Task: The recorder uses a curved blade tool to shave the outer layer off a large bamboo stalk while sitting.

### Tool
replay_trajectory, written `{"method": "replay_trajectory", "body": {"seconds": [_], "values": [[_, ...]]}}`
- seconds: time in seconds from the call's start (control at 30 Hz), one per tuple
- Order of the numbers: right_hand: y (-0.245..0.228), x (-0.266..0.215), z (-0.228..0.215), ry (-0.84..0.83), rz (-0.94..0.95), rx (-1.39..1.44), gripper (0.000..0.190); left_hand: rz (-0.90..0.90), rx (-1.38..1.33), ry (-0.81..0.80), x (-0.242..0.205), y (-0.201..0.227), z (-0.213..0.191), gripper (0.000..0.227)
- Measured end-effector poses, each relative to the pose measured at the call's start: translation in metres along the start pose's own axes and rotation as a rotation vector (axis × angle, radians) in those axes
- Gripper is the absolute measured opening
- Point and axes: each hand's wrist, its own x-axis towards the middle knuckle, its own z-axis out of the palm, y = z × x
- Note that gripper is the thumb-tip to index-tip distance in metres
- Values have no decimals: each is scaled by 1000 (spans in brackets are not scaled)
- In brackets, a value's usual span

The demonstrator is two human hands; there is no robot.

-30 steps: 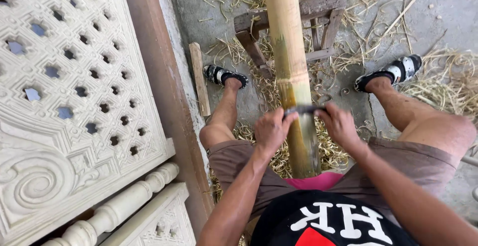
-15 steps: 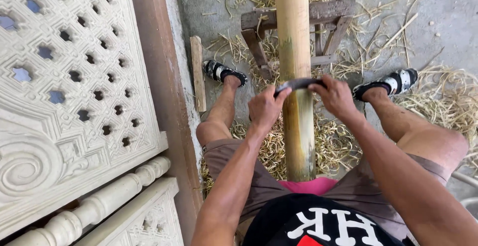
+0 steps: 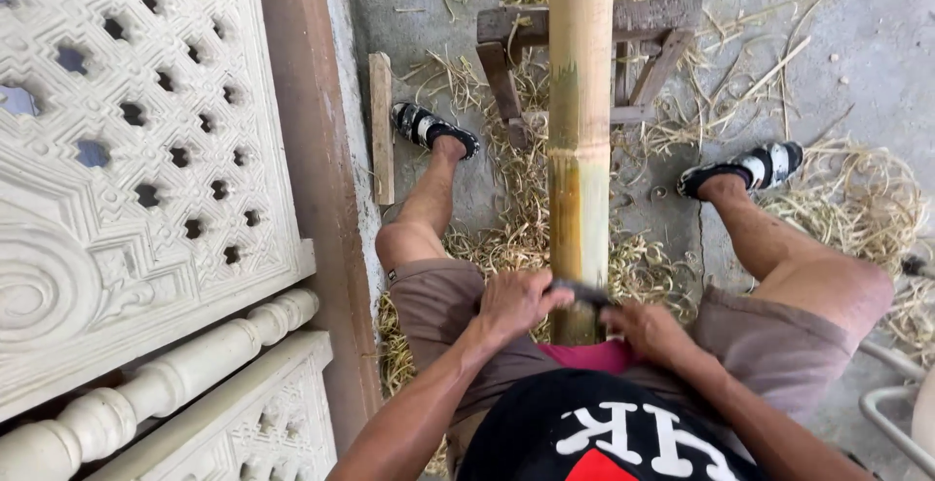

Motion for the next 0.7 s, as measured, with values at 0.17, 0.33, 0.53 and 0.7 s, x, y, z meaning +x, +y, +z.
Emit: {"method": "replay_trajectory", "body": {"seconds": [0.17, 0.33, 0.53, 0.7], "values": [[-47, 51, -79, -86, 176, 262, 45, -61, -119, 77, 30, -14, 0, 51], [-54, 154, -136, 197, -55, -9, 42, -143, -129, 223, 124, -34, 0, 46], [-56, 157, -137, 263, -18, 17, 43, -107, -74, 386, 129, -27, -12, 50], [-49, 72, -81, 295, -12, 39, 43, -42, -63, 233, 61, -21, 7, 48]]}}
